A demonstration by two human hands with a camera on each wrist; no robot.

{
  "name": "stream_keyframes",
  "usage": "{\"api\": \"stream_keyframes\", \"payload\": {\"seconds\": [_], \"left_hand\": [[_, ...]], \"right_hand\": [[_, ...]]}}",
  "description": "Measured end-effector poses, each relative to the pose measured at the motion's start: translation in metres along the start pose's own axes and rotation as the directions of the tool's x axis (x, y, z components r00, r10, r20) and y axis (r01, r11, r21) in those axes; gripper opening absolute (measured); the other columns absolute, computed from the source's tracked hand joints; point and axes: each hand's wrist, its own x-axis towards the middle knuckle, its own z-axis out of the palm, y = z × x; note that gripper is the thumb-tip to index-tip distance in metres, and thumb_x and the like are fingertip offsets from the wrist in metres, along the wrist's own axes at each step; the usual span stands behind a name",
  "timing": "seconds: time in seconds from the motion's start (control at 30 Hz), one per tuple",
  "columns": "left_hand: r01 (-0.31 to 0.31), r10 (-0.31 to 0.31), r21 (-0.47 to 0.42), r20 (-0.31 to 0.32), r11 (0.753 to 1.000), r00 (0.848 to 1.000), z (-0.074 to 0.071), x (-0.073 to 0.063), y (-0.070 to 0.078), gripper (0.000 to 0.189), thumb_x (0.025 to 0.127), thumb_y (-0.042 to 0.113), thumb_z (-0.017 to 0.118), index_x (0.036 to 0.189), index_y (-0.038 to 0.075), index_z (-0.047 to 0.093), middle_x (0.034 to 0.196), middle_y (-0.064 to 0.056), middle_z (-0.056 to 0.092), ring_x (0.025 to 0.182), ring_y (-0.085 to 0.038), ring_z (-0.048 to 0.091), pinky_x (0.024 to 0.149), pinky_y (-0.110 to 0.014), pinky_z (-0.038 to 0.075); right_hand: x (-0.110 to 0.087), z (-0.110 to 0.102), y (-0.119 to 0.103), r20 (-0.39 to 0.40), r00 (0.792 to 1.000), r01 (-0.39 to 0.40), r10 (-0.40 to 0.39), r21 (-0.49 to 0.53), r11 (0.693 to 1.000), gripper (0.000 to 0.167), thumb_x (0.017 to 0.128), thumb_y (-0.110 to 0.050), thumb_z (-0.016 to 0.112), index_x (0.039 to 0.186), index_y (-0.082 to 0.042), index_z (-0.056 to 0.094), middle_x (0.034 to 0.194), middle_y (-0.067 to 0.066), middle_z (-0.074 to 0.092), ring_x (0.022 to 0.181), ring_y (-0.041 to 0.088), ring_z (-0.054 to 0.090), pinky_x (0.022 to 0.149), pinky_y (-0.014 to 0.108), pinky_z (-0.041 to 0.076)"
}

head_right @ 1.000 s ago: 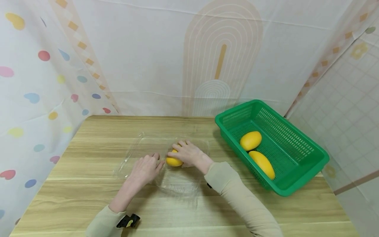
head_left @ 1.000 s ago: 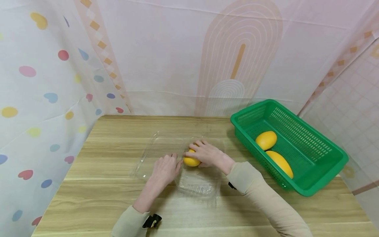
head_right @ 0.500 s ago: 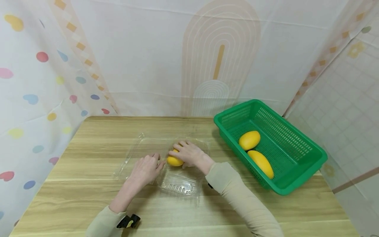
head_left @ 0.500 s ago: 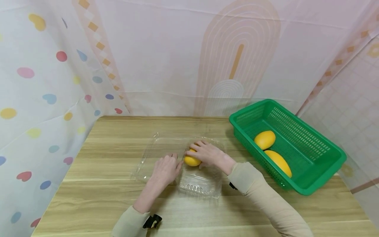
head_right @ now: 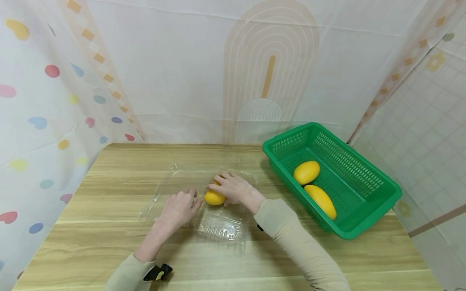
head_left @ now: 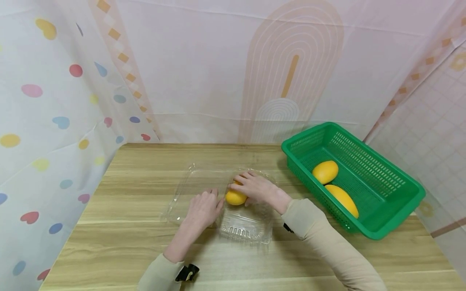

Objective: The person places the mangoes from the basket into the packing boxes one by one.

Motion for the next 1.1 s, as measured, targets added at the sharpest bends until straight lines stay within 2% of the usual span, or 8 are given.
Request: {"api": "stream_keyframes", "payload": {"seconds": [0.17,0.43,0.6,0.73,0.9,1.1], "left_hand": [[0.002,-0.002,0.000,0.001,1.000,1.000,-0.001,0.000,0.000,0.028,0.091,0.027,0.063,0.092,0.000,0.061,0.074,-0.009,0.059,0.052,-0.018,0.048,0.043,-0.027,0.038],[-0.005,0.005,0.006,-0.009,1.000,1.000,0.001,-0.001,-0.001,0.027,0.090,0.026,0.063,0.092,0.000,0.061,0.076,-0.010,0.061,0.054,-0.022,0.053,0.044,-0.030,0.041],[-0.010,0.010,0.006,-0.015,1.000,1.000,0.002,-0.001,-0.002,0.028,0.090,0.027,0.064,0.089,-0.001,0.061,0.074,-0.010,0.061,0.054,-0.022,0.054,0.044,-0.029,0.041],[-0.010,0.010,0.002,-0.018,1.000,1.000,0.002,-0.001,-0.002,0.028,0.090,0.027,0.064,0.087,-0.001,0.061,0.073,-0.010,0.060,0.052,-0.020,0.052,0.043,-0.027,0.039],[-0.012,0.012,0.004,-0.022,1.000,1.000,0.002,-0.001,-0.001,0.029,0.090,0.027,0.064,0.087,-0.001,0.061,0.073,-0.010,0.060,0.053,-0.020,0.052,0.044,-0.027,0.039],[-0.005,0.004,-0.004,-0.015,1.000,1.000,0.003,0.000,-0.001,0.028,0.090,0.027,0.064,0.087,0.000,0.061,0.074,-0.010,0.060,0.052,-0.019,0.049,0.043,-0.026,0.039]], "right_hand": [[-0.002,-0.006,0.001,0.013,1.000,-0.011,0.011,0.049,0.999,0.070,0.076,-0.038,0.076,0.137,-0.023,0.044,0.137,0.006,0.047,0.129,0.027,0.045,0.111,0.046,0.037],[-0.006,-0.018,0.008,0.056,0.998,-0.020,0.017,0.058,0.998,0.065,0.082,-0.039,0.072,0.138,-0.023,0.044,0.142,0.008,0.045,0.132,0.029,0.043,0.112,0.047,0.035],[-0.013,-0.029,0.015,0.047,0.998,-0.043,0.036,0.150,0.988,0.063,0.085,-0.040,0.069,0.138,-0.020,0.044,0.143,0.009,0.044,0.132,0.030,0.043,0.110,0.048,0.037],[-0.026,-0.043,0.025,0.005,0.997,-0.081,0.082,0.244,0.966,0.062,0.086,-0.040,0.067,0.139,-0.018,0.044,0.141,0.009,0.046,0.129,0.030,0.048,0.105,0.047,0.043],[-0.049,-0.061,0.042,-0.033,0.990,-0.125,0.140,0.286,0.950,0.060,0.086,-0.043,0.065,0.138,-0.017,0.047,0.138,0.009,0.050,0.126,0.030,0.050,0.101,0.047,0.046],[-0.080,-0.071,0.070,-0.038,0.961,-0.250,0.276,0.317,0.915,0.060,0.086,-0.040,0.067,0.136,-0.014,0.048,0.136,0.010,0.051,0.123,0.030,0.050,0.097,0.048,0.047]]}}
